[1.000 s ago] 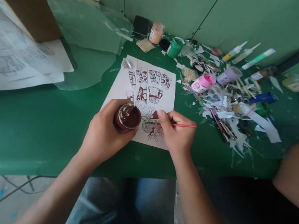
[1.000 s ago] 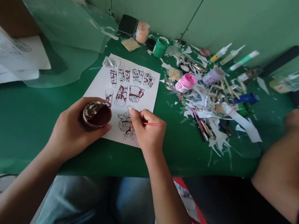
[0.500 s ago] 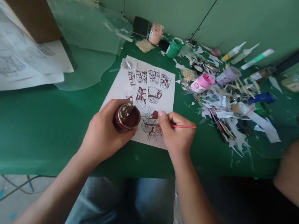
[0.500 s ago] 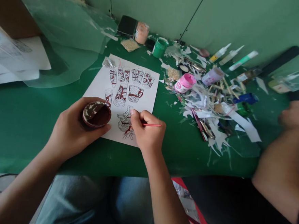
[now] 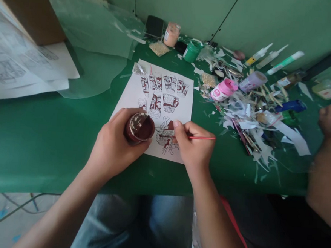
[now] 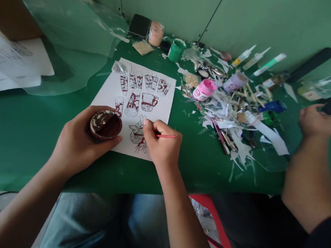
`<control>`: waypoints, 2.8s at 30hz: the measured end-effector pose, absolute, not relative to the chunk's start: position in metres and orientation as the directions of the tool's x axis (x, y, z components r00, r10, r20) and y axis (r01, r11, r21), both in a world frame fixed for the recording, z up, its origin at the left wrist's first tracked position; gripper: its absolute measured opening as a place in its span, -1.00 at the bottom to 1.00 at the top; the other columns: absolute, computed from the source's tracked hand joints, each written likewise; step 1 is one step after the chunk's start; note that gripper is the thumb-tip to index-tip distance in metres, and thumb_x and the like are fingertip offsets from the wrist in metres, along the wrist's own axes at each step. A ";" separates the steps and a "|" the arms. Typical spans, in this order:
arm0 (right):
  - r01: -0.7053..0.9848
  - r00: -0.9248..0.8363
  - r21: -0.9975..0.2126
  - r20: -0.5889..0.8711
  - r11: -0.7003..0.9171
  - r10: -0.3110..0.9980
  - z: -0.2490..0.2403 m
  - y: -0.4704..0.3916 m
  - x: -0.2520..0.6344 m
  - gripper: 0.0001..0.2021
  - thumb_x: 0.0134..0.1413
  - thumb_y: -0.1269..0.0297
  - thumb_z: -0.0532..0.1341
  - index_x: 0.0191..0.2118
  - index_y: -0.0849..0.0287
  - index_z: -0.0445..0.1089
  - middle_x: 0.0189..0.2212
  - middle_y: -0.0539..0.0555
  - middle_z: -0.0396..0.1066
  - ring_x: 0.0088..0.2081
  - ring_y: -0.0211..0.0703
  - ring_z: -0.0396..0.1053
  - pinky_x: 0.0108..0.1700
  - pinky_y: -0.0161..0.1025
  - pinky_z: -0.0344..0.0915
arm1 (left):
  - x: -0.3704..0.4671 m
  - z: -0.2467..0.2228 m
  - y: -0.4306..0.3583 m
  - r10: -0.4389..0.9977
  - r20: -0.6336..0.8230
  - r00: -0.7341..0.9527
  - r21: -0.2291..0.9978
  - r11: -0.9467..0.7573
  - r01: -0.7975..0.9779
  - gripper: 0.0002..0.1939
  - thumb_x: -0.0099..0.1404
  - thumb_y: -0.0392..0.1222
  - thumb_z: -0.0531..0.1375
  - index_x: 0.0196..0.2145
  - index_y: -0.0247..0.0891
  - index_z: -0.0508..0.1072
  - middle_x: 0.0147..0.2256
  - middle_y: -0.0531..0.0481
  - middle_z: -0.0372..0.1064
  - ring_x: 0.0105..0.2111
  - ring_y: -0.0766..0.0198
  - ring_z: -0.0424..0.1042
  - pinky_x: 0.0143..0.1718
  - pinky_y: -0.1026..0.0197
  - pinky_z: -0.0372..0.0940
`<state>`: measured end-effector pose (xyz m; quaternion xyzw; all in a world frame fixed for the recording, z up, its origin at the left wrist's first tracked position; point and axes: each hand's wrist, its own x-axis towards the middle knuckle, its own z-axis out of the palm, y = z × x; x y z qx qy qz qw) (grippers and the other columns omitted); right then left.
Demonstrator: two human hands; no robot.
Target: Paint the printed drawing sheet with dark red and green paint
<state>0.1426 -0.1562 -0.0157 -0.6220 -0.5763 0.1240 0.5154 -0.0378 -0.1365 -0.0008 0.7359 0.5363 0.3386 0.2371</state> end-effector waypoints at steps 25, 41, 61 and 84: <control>0.605 0.320 -0.779 0.429 0.166 0.845 -0.017 -0.158 0.143 -0.54 0.15 0.20 0.19 -0.71 0.12 0.06 -0.80 -0.14 0.05 -0.68 -0.41 0.00 -0.58 -0.35 -0.02 | -0.037 0.000 -0.137 0.953 0.230 0.197 0.721 -0.303 0.623 -0.53 0.08 -0.12 0.32 -0.02 -0.13 0.39 -0.06 0.04 0.48 -0.10 0.12 0.49 -0.08 0.15 0.40; 0.626 0.324 -0.759 0.461 0.178 0.826 -0.017 -0.159 0.144 -0.53 0.17 0.19 0.18 -0.70 0.12 0.06 -0.79 -0.14 0.05 -0.67 -0.40 0.00 -0.57 -0.34 -0.02 | -0.037 -0.001 -0.137 0.950 0.235 0.205 0.710 -0.312 0.631 -0.53 0.09 -0.12 0.32 -0.02 -0.14 0.40 -0.07 0.05 0.47 -0.11 0.14 0.49 -0.08 0.18 0.39; 0.633 0.322 -0.753 0.467 0.179 0.824 -0.017 -0.159 0.143 -0.55 0.14 0.25 0.18 -0.71 0.12 0.05 -0.80 -0.15 0.02 -0.69 -0.40 0.00 -0.58 -0.34 -0.04 | -0.037 -0.001 -0.137 0.949 0.243 0.203 0.708 -0.317 0.631 -0.52 0.08 -0.16 0.33 -0.01 -0.13 0.39 -0.05 0.06 0.47 -0.08 0.14 0.49 -0.05 0.18 0.40; 0.631 0.302 -0.746 0.489 0.212 0.818 -0.017 -0.158 0.143 -0.55 0.17 0.24 0.19 -0.70 0.13 0.07 -0.79 -0.15 0.06 -0.67 -0.42 -0.01 -0.58 -0.37 -0.02 | -0.038 -0.003 -0.137 0.939 0.278 0.205 0.692 -0.343 0.635 -0.52 0.07 -0.18 0.34 -0.02 -0.15 0.41 -0.09 0.06 0.48 -0.14 0.17 0.50 -0.11 0.22 0.40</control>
